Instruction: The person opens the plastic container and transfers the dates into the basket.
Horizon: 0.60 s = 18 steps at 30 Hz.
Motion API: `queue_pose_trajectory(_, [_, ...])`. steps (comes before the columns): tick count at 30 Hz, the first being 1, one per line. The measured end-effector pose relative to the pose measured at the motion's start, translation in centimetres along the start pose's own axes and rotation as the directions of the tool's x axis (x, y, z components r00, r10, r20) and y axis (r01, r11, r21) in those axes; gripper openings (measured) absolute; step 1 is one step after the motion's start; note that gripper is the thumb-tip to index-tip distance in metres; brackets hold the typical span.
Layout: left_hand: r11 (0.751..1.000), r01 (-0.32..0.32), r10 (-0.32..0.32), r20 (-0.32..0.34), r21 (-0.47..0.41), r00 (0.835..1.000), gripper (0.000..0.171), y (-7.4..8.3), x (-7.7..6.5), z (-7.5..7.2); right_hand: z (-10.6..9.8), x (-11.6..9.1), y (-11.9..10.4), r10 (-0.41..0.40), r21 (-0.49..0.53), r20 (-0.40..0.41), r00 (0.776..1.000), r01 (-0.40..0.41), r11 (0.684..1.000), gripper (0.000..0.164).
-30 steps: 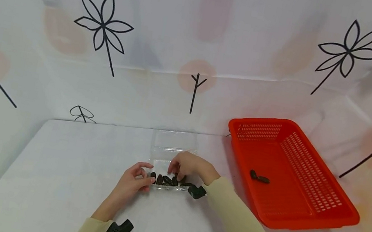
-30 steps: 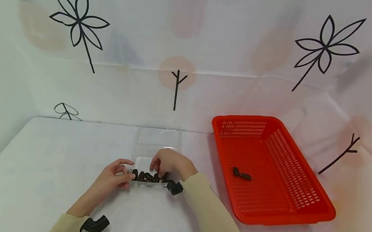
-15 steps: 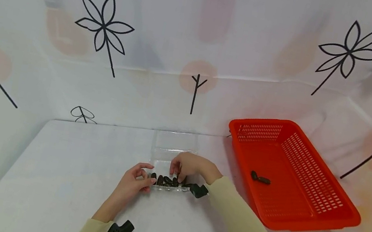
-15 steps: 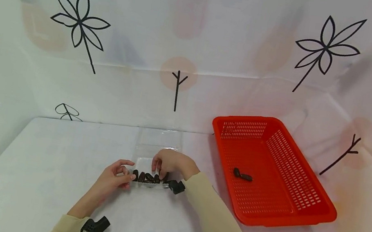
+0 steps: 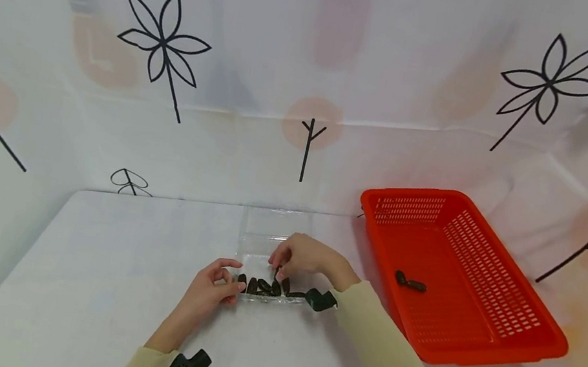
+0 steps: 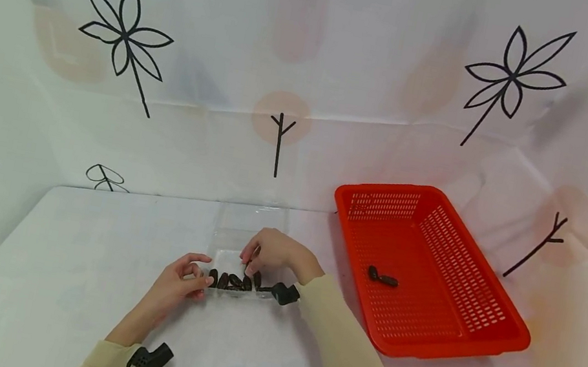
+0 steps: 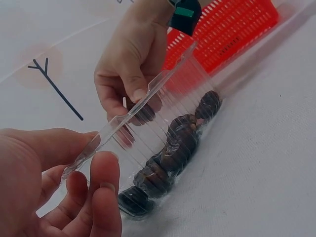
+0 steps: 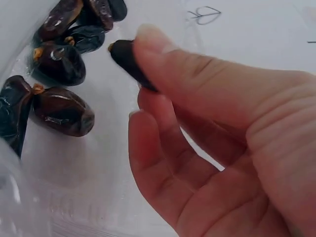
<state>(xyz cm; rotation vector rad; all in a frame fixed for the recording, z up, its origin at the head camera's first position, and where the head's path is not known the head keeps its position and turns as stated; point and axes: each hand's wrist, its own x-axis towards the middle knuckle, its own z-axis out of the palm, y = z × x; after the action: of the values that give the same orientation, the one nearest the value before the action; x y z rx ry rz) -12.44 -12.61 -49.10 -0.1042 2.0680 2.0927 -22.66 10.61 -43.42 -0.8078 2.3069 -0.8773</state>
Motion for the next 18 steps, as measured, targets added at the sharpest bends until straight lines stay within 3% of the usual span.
queue_pose_trajectory(5, [1.0,-0.002,0.002,-0.001,0.008,1.0,0.047,-0.1,0.0,-0.1,-0.3,-0.7,-0.3,0.023,0.1,-0.04,0.999,-0.019,0.995,0.02])
queue_pose_trajectory(11, [1.0,-0.008,0.008,0.011,0.007,1.0,0.048,-0.2,0.1,-0.2,-0.7,-1.8,-0.5,0.045,0.25,-0.154,0.987,-0.005,0.968,0.012])
queue_pose_trajectory(14, [1.0,-0.023,0.023,0.021,0.008,1.0,0.048,-0.2,0.1,-0.3,-0.8,-2.2,-0.4,0.044,0.3,-0.264,0.964,0.038,0.953,0.015])
queue_pose_trajectory(18, [0.999,-0.037,0.037,0.039,0.004,0.999,0.048,-0.3,0.1,-0.4,-0.8,-2.7,-0.1,0.051,0.358,-0.405,0.913,0.107,0.927,0.022])
